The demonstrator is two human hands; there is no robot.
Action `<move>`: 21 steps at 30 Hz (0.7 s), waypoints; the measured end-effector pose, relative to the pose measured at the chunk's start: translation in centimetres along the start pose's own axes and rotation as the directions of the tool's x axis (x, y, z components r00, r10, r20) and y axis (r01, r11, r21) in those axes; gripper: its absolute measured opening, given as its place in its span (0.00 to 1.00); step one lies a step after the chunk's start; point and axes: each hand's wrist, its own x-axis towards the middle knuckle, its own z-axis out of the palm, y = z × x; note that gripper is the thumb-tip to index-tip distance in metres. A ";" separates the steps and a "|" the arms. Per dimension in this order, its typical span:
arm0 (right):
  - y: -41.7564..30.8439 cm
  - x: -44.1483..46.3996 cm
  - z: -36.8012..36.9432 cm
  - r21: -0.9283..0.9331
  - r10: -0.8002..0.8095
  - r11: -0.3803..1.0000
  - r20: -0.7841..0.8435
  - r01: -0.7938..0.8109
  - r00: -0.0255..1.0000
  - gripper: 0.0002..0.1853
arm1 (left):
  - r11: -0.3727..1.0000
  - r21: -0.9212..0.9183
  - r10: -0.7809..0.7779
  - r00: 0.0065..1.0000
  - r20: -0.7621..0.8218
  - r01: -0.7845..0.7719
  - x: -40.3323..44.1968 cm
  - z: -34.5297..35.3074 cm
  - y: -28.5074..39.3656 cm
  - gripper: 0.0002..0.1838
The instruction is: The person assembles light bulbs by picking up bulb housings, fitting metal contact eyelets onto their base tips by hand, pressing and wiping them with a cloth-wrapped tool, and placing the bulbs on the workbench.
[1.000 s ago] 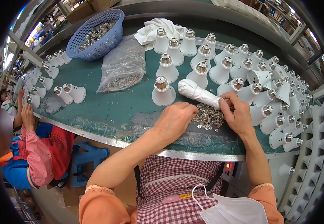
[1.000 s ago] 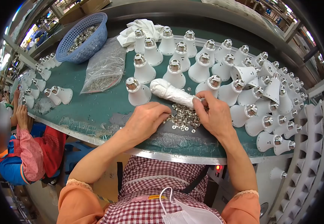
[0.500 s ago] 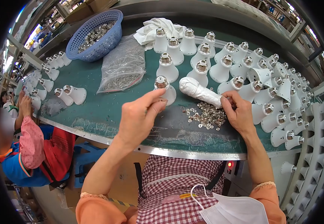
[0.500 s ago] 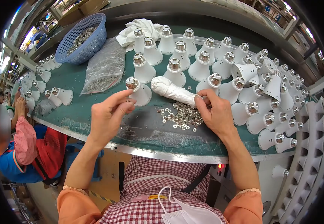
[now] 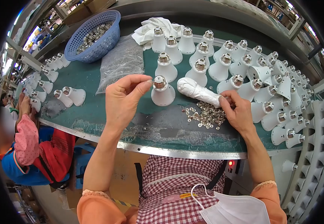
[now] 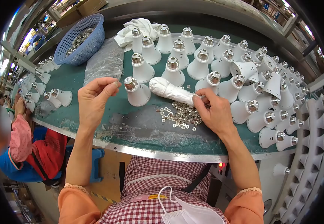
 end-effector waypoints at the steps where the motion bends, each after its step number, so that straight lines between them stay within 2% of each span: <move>1: 0.1 0.0 0.0 0.001 -0.008 1.000 -0.005 0.008 1.000 0.08 | 1.000 0.000 0.000 1.000 0.001 0.000 0.1 0.3 -0.1 0.06; 3: 0.0 0.0 0.0 0.002 0.002 1.000 -0.001 -0.002 1.000 0.08 | 0.889 0.383 0.280 0.960 -0.020 -0.251 0.3 0.9 -0.2 0.05; 4: 0.0 0.0 -0.1 0.003 0.008 1.000 0.005 -0.008 1.000 0.09 | 0.890 0.381 0.278 0.961 -0.017 -0.250 0.4 1.1 -0.5 0.05; 6: -0.1 0.0 -0.1 0.012 0.013 1.000 0.004 -0.013 1.000 0.09 | 0.850 0.373 0.394 0.919 0.017 -0.371 0.7 1.3 -1.2 0.06; 10: -0.1 0.0 0.0 0.018 0.003 1.000 -0.005 -0.003 1.000 0.09 | 0.869 0.357 0.359 0.933 0.025 -0.343 1.0 1.6 -1.4 0.05; 13: -0.2 -0.1 -0.1 0.007 0.005 1.000 -0.011 -0.005 1.000 0.09 | 0.798 0.435 0.441 0.896 0.050 -0.417 1.3 1.7 -1.8 0.06; 15: -0.3 0.0 -0.2 0.009 0.006 1.000 -0.006 -0.006 1.000 0.09 | 0.659 0.515 0.580 0.807 0.115 -0.548 1.4 1.5 -2.1 0.06; 16: -0.4 0.0 -0.2 0.011 0.004 1.000 0.000 -0.004 1.000 0.09 | 0.659 0.516 0.579 0.807 0.117 -0.548 1.4 1.4 -2.2 0.06; 18: -0.3 -0.1 -0.1 0.007 0.007 1.000 -0.002 -0.007 1.000 0.09 | 0.779 0.467 0.458 0.888 0.034 -0.420 1.3 1.4 -2.3 0.06; 19: -0.3 -0.1 -0.1 0.000 0.010 1.000 -0.004 -0.010 1.000 0.09 | 0.778 0.467 0.459 0.888 0.033 -0.420 1.3 1.4 -2.5 0.06; 21: -0.3 -0.1 -0.1 -0.007 0.003 1.000 -0.007 -0.003 1.000 0.09 | 0.935 0.270 0.248 0.968 -0.039 -0.229 1.2 1.3 -2.9 0.06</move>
